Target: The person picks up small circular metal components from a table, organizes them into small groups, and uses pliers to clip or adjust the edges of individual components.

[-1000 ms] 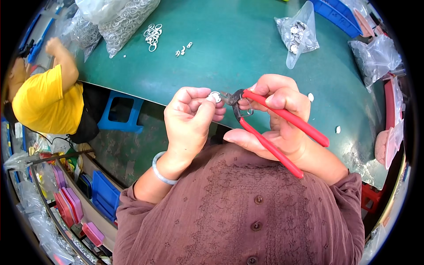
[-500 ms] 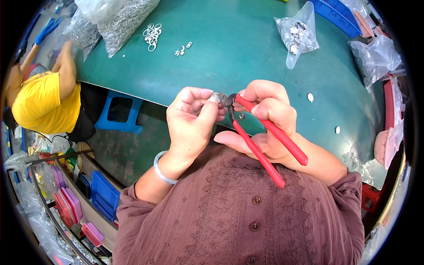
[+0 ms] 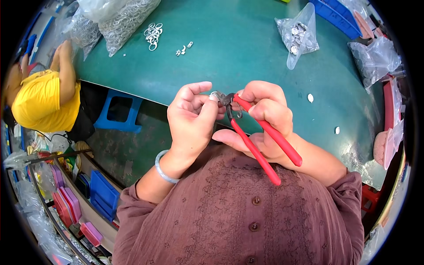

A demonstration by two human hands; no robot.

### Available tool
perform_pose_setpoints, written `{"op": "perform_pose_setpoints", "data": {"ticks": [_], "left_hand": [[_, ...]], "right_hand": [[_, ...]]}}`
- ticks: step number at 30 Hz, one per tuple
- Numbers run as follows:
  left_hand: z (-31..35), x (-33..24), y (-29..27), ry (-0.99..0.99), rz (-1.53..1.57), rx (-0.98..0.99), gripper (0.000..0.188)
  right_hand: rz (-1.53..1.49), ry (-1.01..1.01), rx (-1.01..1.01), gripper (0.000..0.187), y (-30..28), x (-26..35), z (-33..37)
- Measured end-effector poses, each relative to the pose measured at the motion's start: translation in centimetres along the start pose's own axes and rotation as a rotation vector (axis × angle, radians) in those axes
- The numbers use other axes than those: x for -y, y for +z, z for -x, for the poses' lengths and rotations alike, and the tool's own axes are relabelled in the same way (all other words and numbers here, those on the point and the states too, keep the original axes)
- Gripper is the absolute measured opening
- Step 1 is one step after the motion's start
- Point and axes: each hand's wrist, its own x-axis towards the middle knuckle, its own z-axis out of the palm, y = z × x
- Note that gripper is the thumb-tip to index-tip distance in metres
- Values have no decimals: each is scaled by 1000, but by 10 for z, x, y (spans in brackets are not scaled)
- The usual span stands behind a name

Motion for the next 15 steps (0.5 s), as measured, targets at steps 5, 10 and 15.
{"op": "perform_pose_setpoints", "data": {"ticks": [5,10,15], "left_hand": [[-1,0,-3,-14,45,-30,23],[0,1,-1,-36,12,10,24],[-4,1,-6,-105,67,20,24]], "right_hand": [[88,-9,11,65,-2,4,-1],[119,-7,-5,65,1,4,-3],[32,19,77,66,-4,-2,-1]]}}
